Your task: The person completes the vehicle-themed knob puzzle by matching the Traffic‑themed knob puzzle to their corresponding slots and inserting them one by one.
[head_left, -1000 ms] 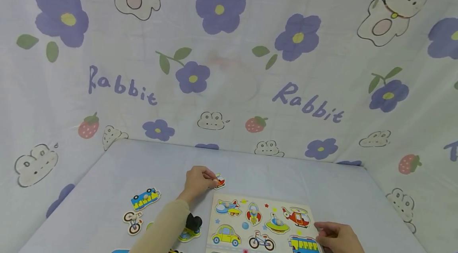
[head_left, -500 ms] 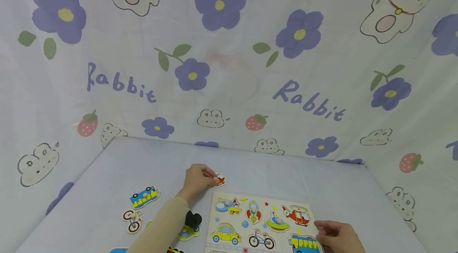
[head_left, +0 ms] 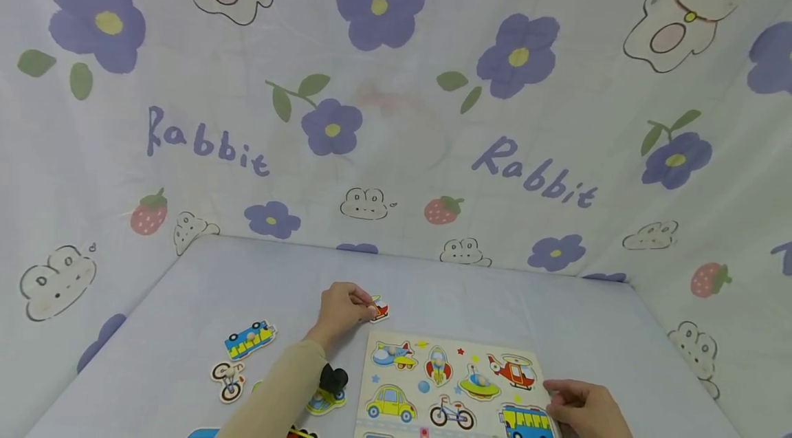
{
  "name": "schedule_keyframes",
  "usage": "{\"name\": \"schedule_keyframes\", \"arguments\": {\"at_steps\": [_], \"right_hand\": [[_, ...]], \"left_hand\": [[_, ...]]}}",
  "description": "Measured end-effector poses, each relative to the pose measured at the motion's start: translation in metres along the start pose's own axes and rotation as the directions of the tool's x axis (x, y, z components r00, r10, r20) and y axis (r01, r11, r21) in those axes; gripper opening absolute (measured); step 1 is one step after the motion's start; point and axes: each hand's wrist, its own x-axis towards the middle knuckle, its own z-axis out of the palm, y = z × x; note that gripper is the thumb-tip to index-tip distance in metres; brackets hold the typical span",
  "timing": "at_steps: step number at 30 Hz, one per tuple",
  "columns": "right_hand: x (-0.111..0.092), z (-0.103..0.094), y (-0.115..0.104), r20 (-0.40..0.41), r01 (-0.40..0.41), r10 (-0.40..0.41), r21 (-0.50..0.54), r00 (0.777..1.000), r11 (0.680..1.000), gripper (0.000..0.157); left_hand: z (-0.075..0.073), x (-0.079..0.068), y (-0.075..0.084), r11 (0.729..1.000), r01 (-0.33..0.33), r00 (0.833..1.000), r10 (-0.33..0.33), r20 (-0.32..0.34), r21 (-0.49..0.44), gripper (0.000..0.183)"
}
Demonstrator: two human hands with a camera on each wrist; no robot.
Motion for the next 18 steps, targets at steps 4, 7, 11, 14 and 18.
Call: {"name": "schedule_keyframes", "arguments": {"at_steps": [4, 7, 11, 14, 18], "right_hand": [[-0.0012, -0.0004, -0.0016, -0.002, 0.000, 0.000, -0.006, 1.000, 1.000, 0.043], [-0.0014, -0.0001, -0.0014, -0.003, 0.000, 0.000, -0.003, 1.000, 1.000, 0.043], [-0.0005, 0.0000, -0.0012, -0.003, 0.004, -0.004, 0.000, 1.000, 1.000, 0.044], [0.0004, -0.0005, -0.0007, -0.006, 0.011, -0.011, -0.007, 1.000, 1.000, 0.046], [0.0016, -0.0012, 0.0001, -0.003, 0.024, -0.024, -0.020, 1.000, 1.000, 0.049]], "left_hand": [[-0.0010, 0.0016, 0.0003, 1.000, -0.002, 1.000, 0.002, 0.010, 0.008, 0.018], [-0.0008, 0.0026, -0.0008, 1.000, -0.007, 1.000, 0.007, 0.016, 0.016, 0.018], [-0.0003, 0.0033, -0.0010, 1.000, -0.010, 1.000, 0.009, 0.014, 0.025, 0.019], [0.0000, 0.0030, -0.0005, 1.000, -0.002, 1.000, 0.002, 0.011, 0.024, 0.019], [0.0001, 0.0018, 0.0004, 1.000, 0.001, 1.000, -0.001, 0.008, 0.026, 0.019]]}}
